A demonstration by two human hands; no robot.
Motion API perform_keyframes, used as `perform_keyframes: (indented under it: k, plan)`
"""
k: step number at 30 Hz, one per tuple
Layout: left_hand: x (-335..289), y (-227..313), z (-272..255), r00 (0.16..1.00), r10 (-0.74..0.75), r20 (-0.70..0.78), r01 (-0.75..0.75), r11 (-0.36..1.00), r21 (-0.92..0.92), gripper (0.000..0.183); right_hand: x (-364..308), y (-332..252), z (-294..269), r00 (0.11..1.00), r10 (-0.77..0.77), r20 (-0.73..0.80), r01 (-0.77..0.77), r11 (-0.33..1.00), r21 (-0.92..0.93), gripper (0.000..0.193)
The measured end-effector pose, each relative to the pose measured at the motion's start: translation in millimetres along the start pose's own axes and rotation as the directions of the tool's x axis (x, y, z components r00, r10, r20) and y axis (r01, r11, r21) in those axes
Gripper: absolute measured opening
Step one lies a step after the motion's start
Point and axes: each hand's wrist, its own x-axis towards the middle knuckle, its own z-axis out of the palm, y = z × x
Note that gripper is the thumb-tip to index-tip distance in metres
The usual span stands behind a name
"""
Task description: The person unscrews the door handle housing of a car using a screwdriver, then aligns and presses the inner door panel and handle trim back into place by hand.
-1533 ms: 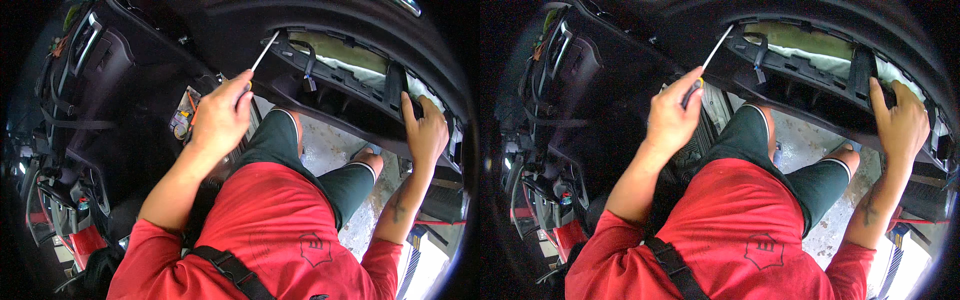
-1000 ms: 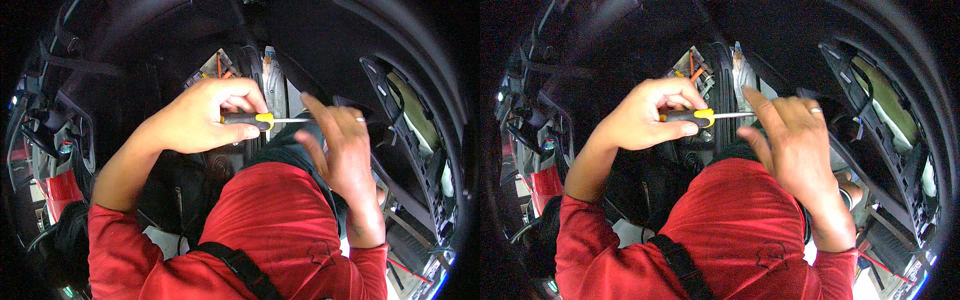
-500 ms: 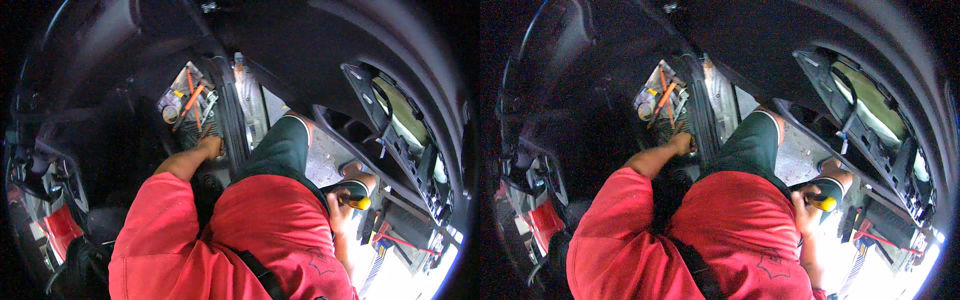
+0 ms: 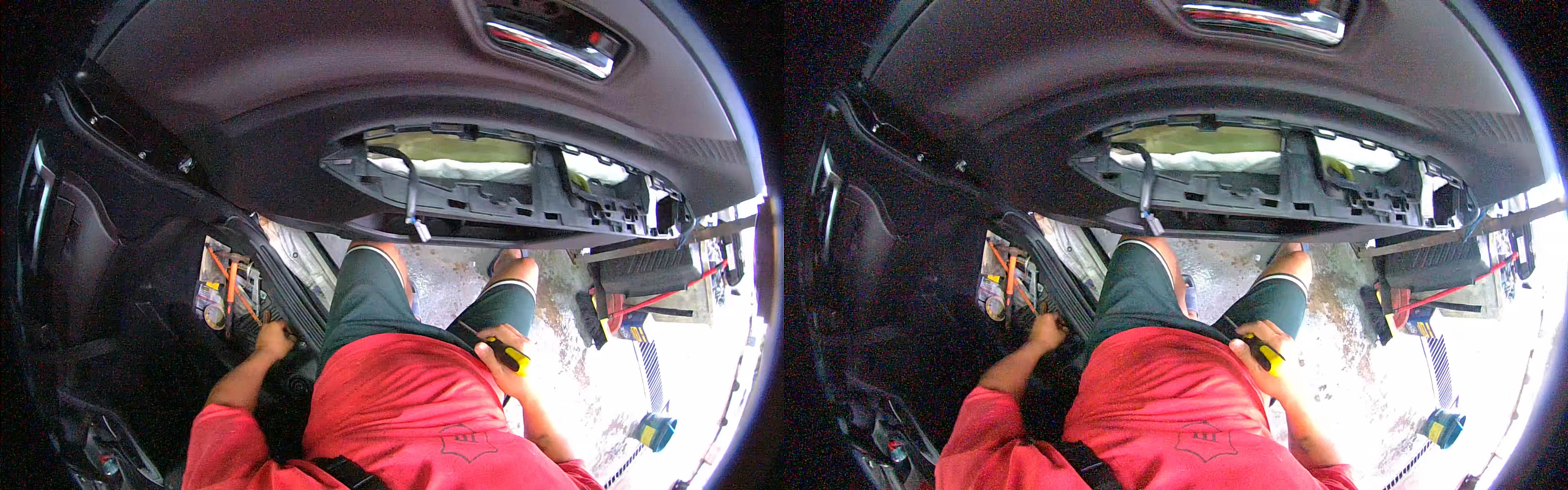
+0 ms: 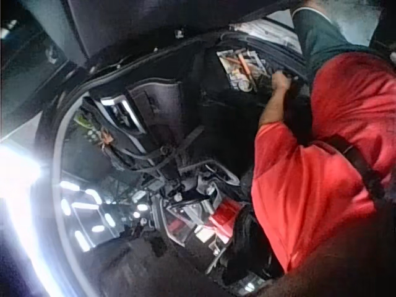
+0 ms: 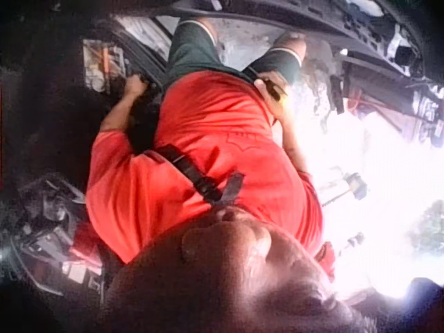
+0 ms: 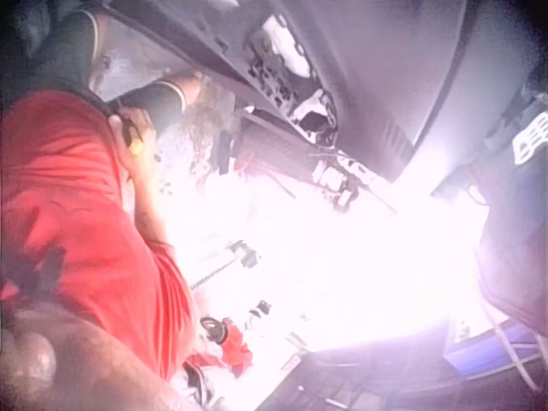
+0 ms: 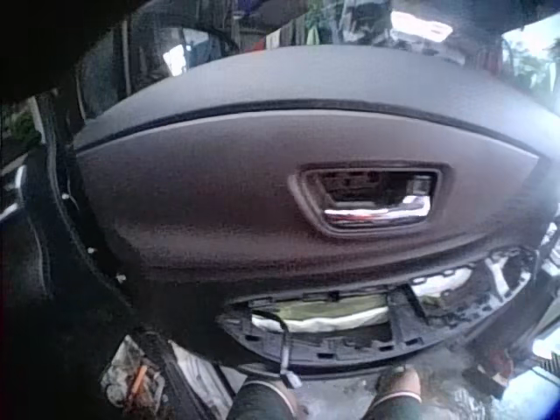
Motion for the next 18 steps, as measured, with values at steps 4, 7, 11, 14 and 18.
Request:
perform_keyframes:
  k: [4,7,11,14,18]
  plan:
    - [-9,37,-65,0.971,-0.093,-0.220,-0.037,0.852,-0.523,0.012,-22,20,-5,0.982,0.129,-0.141,-0.087,0.959,0.269,0.020]
    - [-48,150,-151,0.954,0.141,-0.266,-0.273,0.779,-0.565,0.008,-24,1,-13,0.964,0.151,-0.221,0.047,0.717,0.695,0.029]
    - [-86,286,-219,0.780,0.444,-0.441,-0.623,0.487,-0.612,0.010,-20,-42,-41,0.867,-0.124,-0.482,0.477,0.485,0.733,0.053]
    - [-103,353,-266,0.455,0.547,-0.703,-0.885,0.366,-0.288,0.013,-14,-74,-71,0.777,-0.172,-0.606,0.602,0.486,0.634,0.061]
    - [-93,390,-305,0.062,0.541,-0.839,-0.959,0.266,0.100,0.019,-8,-99,-100,0.675,-0.195,-0.711,0.699,0.479,0.532,0.061]
